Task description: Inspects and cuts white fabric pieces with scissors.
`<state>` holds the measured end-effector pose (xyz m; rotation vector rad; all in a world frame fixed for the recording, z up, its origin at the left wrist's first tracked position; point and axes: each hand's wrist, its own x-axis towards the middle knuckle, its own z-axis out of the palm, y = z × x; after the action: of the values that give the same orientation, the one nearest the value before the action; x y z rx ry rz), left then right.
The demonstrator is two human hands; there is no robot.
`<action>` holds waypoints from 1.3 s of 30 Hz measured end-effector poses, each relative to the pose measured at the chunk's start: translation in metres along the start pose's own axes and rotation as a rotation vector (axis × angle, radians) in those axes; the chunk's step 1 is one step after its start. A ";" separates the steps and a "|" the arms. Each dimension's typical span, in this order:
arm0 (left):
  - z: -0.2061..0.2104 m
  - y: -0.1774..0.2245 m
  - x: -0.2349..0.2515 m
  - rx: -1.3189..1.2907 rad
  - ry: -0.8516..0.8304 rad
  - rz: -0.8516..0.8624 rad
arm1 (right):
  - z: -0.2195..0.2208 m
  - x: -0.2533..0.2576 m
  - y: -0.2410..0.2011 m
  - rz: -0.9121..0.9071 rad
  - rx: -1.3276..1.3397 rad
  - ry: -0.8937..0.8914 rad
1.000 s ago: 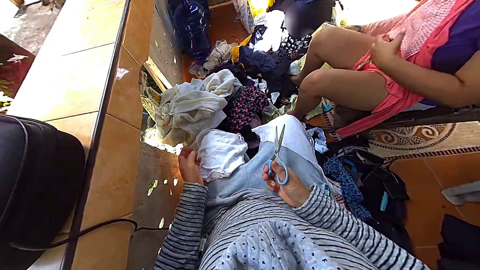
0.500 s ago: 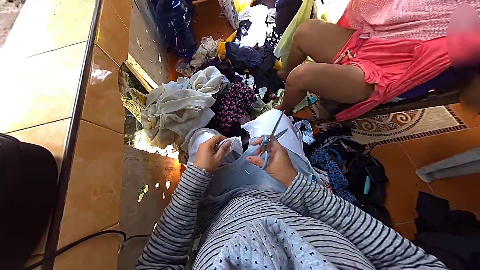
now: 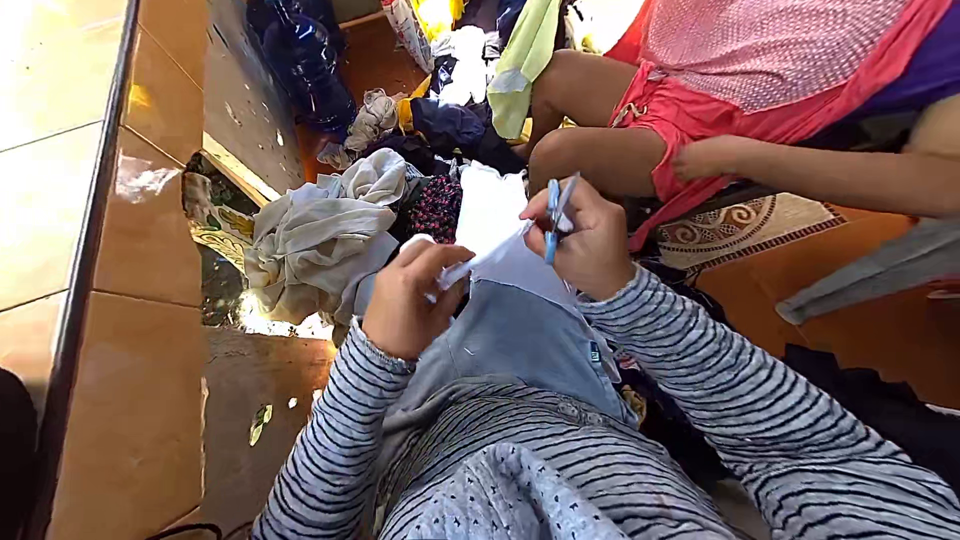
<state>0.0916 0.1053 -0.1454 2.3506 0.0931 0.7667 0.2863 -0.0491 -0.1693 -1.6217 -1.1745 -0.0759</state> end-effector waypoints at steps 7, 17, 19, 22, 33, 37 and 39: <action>0.096 0.006 -0.052 -0.195 -0.929 -0.250 | -0.049 -0.138 0.057 0.644 -0.133 -0.260; 0.123 0.001 -0.065 -0.116 -0.685 0.078 | -0.103 -0.207 -0.001 1.028 0.443 -0.506; 0.130 0.002 -0.070 -0.039 -0.626 0.146 | -0.115 -0.214 -0.010 1.070 0.499 -0.697; 0.134 0.005 -0.068 0.006 -0.635 0.185 | -0.129 -0.221 -0.021 1.180 0.591 -0.876; 0.162 0.005 -0.068 0.050 -0.438 0.391 | -0.121 -0.223 -0.033 1.421 0.674 -0.799; 0.165 0.003 -0.072 0.019 -0.378 0.434 | -0.110 -0.223 -0.027 1.371 0.682 -0.720; 0.166 0.003 -0.073 0.013 -0.377 0.422 | -0.106 -0.222 -0.026 1.344 0.645 -0.709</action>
<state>0.1222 -0.0096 -0.2817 2.5152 -0.5749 0.4943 0.2064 -0.2740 -0.2348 -1.5345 -0.2657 1.6444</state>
